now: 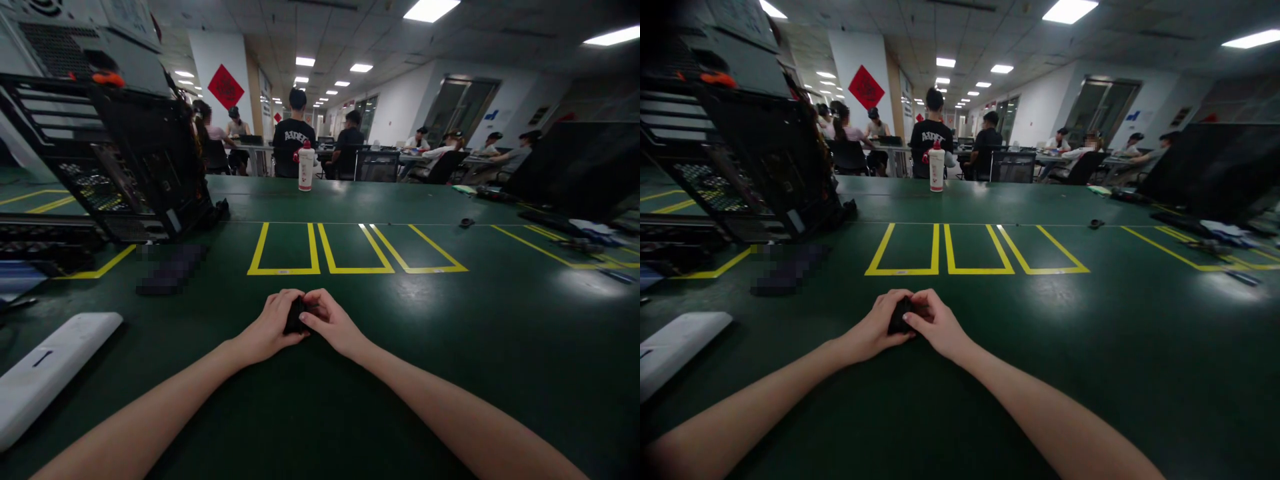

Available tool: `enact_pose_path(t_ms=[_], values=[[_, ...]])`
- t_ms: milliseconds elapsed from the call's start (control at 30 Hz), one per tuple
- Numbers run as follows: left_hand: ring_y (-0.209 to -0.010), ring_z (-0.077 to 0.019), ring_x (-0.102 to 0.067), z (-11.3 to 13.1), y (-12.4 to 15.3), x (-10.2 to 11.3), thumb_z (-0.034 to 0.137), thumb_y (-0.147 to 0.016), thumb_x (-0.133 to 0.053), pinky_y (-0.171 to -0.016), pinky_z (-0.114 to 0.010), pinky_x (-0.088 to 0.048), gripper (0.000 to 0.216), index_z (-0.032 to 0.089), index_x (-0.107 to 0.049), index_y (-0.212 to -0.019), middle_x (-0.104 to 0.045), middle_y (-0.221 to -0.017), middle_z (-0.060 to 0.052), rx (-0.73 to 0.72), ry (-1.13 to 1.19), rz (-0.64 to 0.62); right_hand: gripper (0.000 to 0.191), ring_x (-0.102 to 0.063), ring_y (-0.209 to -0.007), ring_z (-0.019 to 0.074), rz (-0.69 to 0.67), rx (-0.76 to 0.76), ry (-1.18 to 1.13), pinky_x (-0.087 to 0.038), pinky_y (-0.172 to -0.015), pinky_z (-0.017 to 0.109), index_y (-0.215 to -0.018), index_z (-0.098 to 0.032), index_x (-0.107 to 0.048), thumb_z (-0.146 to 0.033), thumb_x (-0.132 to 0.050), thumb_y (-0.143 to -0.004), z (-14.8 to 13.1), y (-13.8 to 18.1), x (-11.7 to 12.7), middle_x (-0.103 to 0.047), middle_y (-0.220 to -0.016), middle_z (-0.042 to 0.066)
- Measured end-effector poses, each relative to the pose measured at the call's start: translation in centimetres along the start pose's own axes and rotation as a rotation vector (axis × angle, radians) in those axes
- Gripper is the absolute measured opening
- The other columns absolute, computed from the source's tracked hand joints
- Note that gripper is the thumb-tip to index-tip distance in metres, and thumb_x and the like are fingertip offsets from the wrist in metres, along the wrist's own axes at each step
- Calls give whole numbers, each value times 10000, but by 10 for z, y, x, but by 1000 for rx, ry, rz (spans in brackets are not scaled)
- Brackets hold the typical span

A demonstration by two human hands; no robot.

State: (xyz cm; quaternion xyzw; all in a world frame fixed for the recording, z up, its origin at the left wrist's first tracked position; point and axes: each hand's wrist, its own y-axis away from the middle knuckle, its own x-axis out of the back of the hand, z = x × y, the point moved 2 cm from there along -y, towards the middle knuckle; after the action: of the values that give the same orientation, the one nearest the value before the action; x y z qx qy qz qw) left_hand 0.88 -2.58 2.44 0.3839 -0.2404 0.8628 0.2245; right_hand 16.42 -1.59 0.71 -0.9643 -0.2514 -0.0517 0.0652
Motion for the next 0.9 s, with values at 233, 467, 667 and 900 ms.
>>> enact_pose_path(t_ms=[233, 467, 667, 900], values=[[-1072, -273, -443, -12, -2, -7, 256, -732, -614, -857, -474, -413, 544, 259, -315, -1187, -439, -1162, -76, 44, 18, 32, 237, -504, -1004, 173, -28, -16, 46, -435, -871, 363, -1024, -222, -467, -279, -512, -798, -2, -1, 2, -504, -1046, 25], [-1068, -278, -443, -12, -2, -7, 266, -749, -597, -852, -492, -410, 516, 264, -317, -1182, -430, -1167, -76, 45, 52, 18, 227, -514, -984, 175, -53, -7, 50, -444, -856, 371, -1003, -226, -470, -286, -524, -790, -4, -2, 4, -504, -1022, 14], [-1098, -277, -414, -8, -3, 1, 279, -768, -576, -869, -473, -411, 523, 259, -295, -1208, -400, -1200, -82, 88, 93, -66, 226, -506, -1014, 167, -57, -5, 28, -438, -876, 357, -1009, -233, -462, -247, -526, -793, -2, -2, 5, -500, -1035, 11], [-1108, -276, -399, -14, -7, -2, 249, -764, -580, -888, -477, -393, 540, 259, -285, -1216, -397, -1217, -78, 91, 91, -80, 256, -511, -1010, 161, -52, -30, -28, -437, -883, 363, -1016, -237, -463, -215, -549, -775, 5, -5, 7, -489, -1053, 14]])
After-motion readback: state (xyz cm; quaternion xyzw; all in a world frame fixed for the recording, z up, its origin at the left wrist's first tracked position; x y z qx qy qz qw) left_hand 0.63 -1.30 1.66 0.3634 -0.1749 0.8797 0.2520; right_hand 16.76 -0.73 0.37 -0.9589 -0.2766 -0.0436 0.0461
